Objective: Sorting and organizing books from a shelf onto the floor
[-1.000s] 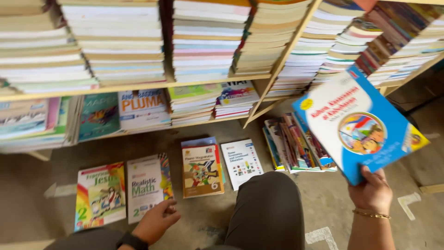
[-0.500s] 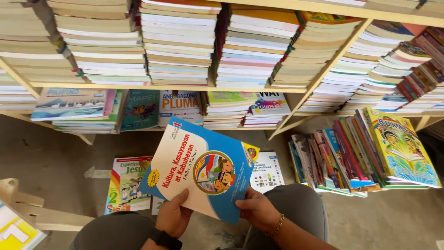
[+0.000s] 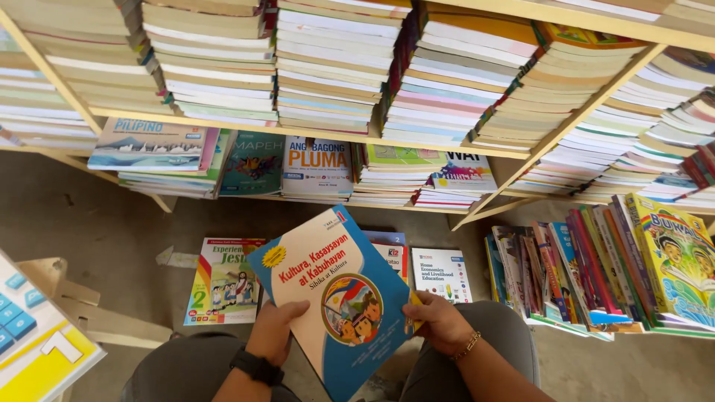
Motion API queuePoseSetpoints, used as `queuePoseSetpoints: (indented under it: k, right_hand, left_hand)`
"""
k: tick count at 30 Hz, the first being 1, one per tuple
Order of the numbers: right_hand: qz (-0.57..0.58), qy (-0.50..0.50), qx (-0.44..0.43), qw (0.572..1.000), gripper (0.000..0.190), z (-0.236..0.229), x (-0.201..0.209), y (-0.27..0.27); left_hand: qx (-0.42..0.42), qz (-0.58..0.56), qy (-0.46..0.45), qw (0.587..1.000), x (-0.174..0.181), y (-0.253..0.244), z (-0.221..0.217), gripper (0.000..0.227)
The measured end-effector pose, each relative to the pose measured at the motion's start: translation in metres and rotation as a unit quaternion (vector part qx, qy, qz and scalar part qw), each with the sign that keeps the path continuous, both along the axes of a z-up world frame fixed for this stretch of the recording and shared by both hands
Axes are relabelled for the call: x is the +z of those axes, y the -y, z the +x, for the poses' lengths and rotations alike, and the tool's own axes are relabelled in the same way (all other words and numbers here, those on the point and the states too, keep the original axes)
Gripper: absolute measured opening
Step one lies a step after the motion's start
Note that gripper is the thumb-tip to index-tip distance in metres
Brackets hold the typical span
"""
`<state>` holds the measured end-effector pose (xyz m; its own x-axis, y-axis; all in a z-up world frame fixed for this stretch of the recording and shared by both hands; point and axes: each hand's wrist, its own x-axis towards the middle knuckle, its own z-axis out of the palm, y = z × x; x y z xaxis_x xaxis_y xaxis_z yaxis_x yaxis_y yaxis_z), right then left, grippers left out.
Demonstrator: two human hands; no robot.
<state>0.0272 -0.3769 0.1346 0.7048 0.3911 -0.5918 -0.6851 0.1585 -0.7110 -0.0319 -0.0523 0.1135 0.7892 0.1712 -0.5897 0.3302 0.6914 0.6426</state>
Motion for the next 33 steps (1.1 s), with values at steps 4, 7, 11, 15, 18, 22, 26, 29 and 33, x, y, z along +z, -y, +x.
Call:
queuePoseSetpoints:
  k: [4, 7, 11, 15, 18, 22, 26, 29, 33]
  right_hand:
    - [-0.021, -0.043, 0.082, 0.995, 0.053, -0.003, 0.001, 0.003]
    - [-0.053, -0.023, 0.137, 0.989, 0.061, -0.007, -0.006, 0.006]
    - [0.007, -0.053, 0.063, 0.997, 0.07, -0.01, -0.005, 0.004]
    - [-0.001, 0.01, 0.019, 1.0, 0.068, -0.01, -0.015, 0.006]
    - [-0.032, 0.045, -0.015, 0.998, 0.064, -0.009, -0.021, 0.007]
    - [-0.038, 0.049, -0.048, 0.997, 0.06, -0.006, -0.026, 0.007]
    - [-0.1, 0.022, -0.087, 0.991, 0.063, 0.0, -0.026, 0.005]
    - [-0.139, 0.012, -0.104, 0.985, 0.06, 0.002, -0.022, 0.004]
    - [-0.16, -0.02, -0.144, 0.976, 0.054, 0.005, -0.025, 0.006]
  left_hand:
    - [0.004, -0.015, 0.008, 1.0, -0.019, 0.001, 0.006, 0.031]
    - [-0.035, -0.003, 0.002, 0.999, -0.014, 0.006, 0.009, 0.033]
    - [-0.047, 0.015, 0.014, 0.999, -0.006, 0.013, 0.013, 0.044]
    - [-0.036, 0.044, 0.052, 0.997, 0.009, 0.02, 0.014, 0.057]
    - [-0.047, 0.162, 0.054, 0.984, -0.004, 0.018, 0.015, 0.069]
    - [-0.097, 0.304, 0.024, 0.947, -0.014, 0.009, 0.014, 0.076]
    - [-0.104, 0.43, 0.075, 0.894, 0.005, -0.008, 0.014, 0.058]
    - [-0.084, 0.63, 0.1, 0.766, 0.006, -0.058, 0.032, 0.051]
    - [-0.118, 0.906, -0.111, 0.39, 0.014, -0.166, 0.069, 0.054]
